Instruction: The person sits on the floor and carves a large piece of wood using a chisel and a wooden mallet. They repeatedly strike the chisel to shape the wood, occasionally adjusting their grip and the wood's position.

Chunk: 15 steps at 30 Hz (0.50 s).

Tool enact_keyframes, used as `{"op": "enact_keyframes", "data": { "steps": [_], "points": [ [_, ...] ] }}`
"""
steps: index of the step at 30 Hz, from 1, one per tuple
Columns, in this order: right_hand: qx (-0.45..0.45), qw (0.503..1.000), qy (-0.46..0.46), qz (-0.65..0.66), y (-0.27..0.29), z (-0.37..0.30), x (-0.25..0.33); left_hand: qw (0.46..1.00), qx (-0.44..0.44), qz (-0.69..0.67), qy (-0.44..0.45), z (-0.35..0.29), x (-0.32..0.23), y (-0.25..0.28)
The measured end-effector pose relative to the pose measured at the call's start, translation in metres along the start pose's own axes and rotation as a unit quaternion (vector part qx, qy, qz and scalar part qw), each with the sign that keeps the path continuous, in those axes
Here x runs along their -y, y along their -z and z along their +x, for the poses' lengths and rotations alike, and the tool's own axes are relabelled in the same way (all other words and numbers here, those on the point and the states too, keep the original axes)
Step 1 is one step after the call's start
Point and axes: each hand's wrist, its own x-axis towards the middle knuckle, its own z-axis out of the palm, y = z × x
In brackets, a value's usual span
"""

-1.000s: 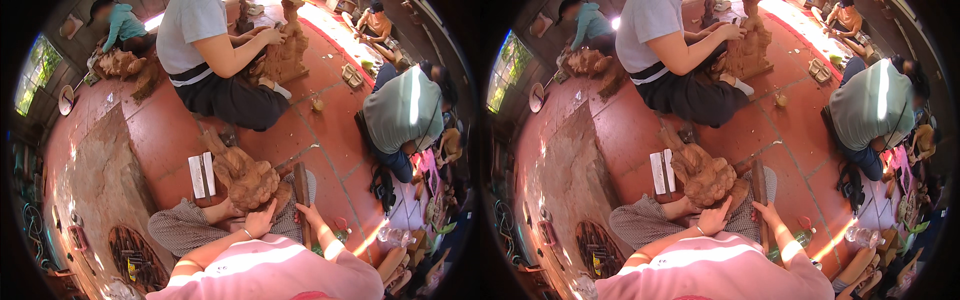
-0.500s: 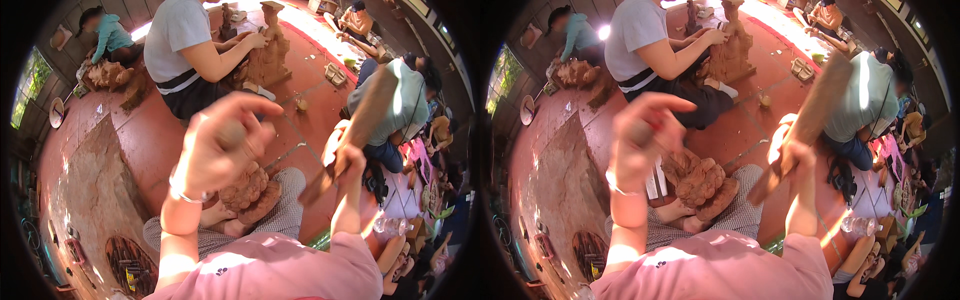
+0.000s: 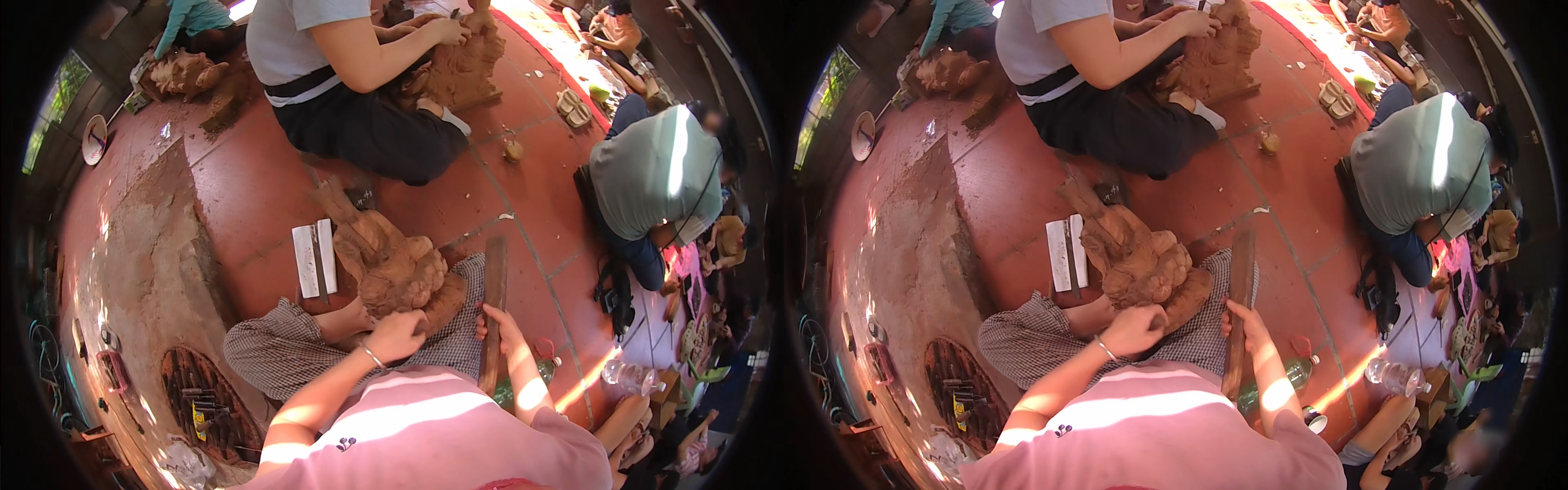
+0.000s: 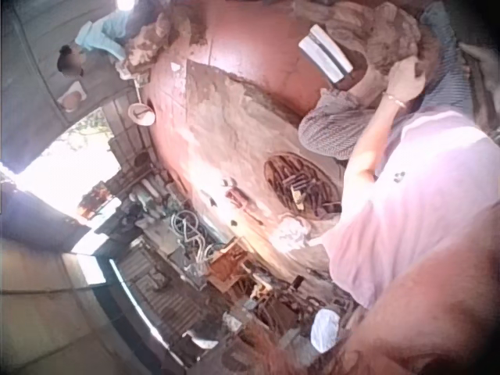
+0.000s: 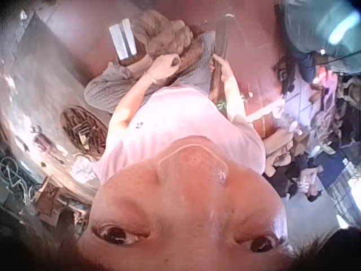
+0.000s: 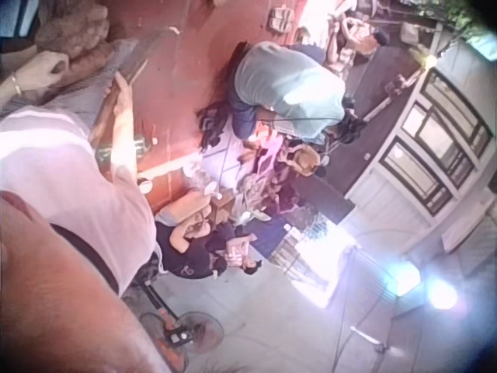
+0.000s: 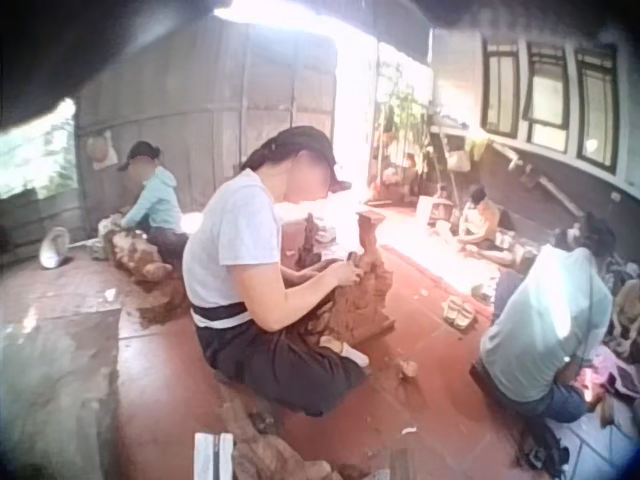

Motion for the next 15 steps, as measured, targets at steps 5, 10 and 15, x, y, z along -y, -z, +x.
{"op": "enact_keyframes", "data": {
  "steps": [5, 10, 15],
  "points": [
    [0.032, 0.996, -0.066, 0.049, 0.029, 0.031, -0.006, 0.996, -0.012, -0.045, -0.070, 0.004, -0.021, -0.049],
    [0.034, 0.996, -0.075, 0.027, 0.040, 0.035, -0.005, 0.978, 0.029, -0.021, -0.204, 0.016, -0.055, -0.065],
    [-0.025, 0.999, -0.043, -0.013, 0.015, 0.007, -0.001, 0.922, -0.059, 0.017, -0.383, 0.023, -0.070, -0.090]
  ]
}}
